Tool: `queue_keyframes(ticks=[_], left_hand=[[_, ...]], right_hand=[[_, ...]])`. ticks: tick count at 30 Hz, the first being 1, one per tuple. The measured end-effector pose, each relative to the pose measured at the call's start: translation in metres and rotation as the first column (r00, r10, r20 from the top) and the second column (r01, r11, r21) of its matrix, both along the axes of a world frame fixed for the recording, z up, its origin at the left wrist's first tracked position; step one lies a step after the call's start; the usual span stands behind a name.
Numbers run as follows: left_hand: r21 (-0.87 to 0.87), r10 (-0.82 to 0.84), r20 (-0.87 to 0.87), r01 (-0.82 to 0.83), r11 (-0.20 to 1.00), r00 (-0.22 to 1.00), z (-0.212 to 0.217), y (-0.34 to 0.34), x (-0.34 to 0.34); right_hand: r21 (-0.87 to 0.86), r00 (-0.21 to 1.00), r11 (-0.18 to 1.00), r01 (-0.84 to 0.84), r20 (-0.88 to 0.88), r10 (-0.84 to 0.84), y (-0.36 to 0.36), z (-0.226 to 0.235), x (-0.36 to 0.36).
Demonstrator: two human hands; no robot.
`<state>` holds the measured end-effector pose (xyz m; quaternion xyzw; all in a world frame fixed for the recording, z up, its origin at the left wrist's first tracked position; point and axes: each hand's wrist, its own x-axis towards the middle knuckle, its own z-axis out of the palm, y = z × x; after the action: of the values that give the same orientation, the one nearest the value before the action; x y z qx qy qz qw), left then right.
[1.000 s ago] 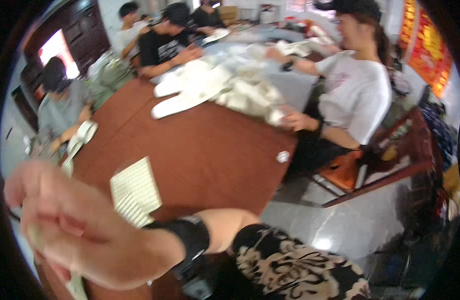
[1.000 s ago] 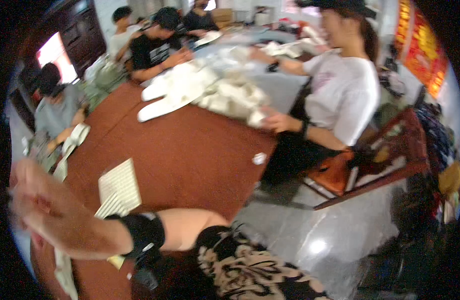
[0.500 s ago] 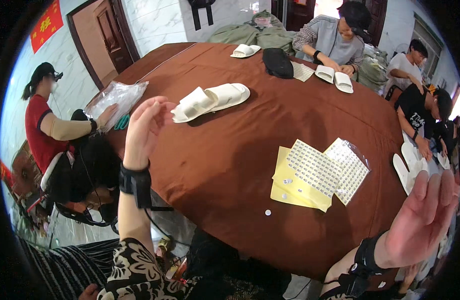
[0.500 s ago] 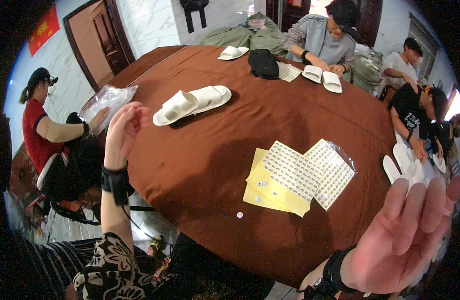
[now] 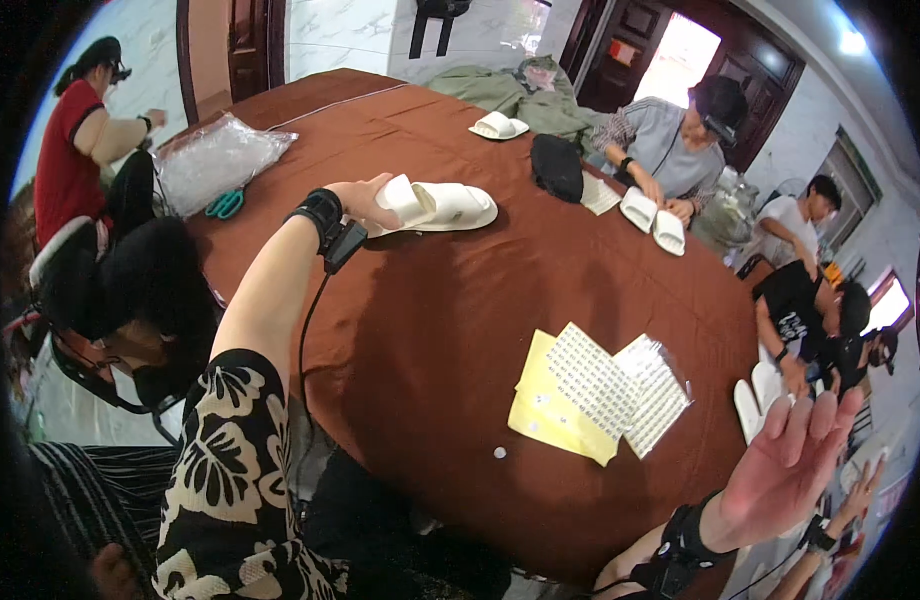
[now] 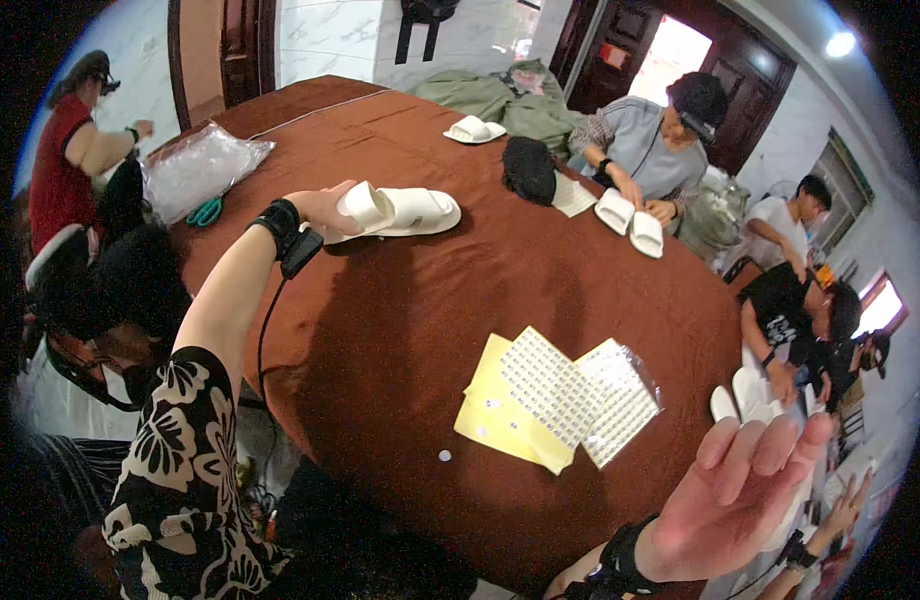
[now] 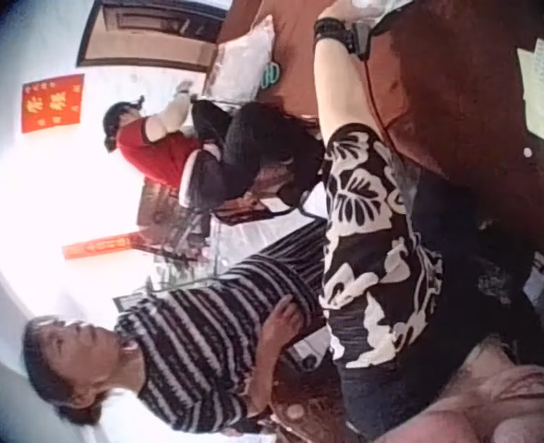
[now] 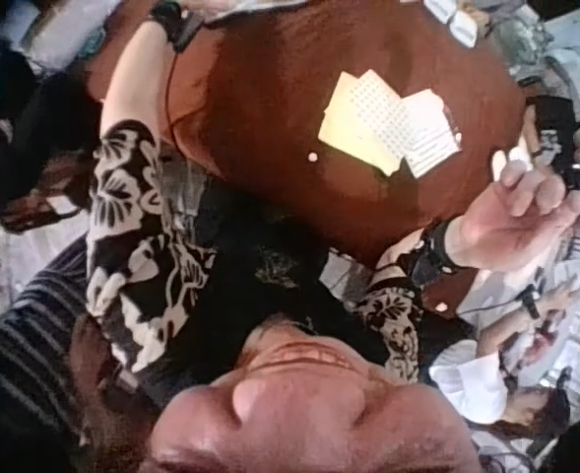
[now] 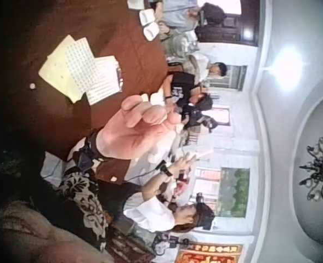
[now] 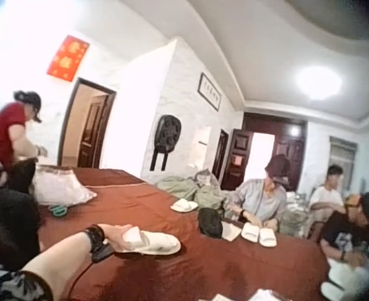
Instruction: Applying size or quality control labels inside white slippers at a manufacturing table.
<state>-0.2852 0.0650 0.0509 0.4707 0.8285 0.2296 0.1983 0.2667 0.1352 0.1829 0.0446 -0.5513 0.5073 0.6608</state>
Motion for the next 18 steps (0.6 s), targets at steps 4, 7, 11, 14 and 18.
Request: queue_keyframes(ticks=[4,7,11,14,18], left_hand=[[0.028,0.073,-0.066,-0.072,0.997,0.995,0.004,0.008,0.027],[0.111,0.184,-0.187,-0.165,0.980,0.965,-0.011,-0.001,0.021],[0.317,0.172,0.242,-0.245,0.916,0.955,0.016,-0.029,0.063],[0.269,0.129,0.546,-0.319,0.909,0.828,0.037,-0.047,0.095],[0.171,0.118,0.749,-0.363,0.916,0.652,0.021,-0.066,0.109]], right_hand=[[0.004,0.999,1.000,-0.015,-0.033,0.015,-0.001,0.005,0.015],[-0.012,0.998,1.000,0.020,-0.055,-0.021,0.006,-0.009,-0.002],[-0.016,0.995,0.998,-0.054,0.084,0.056,0.011,-0.010,-0.016],[-0.075,0.968,0.994,-0.081,0.233,0.097,0.016,-0.015,-0.025],[0.034,0.839,0.986,-0.163,0.531,0.120,0.017,-0.040,-0.055]])
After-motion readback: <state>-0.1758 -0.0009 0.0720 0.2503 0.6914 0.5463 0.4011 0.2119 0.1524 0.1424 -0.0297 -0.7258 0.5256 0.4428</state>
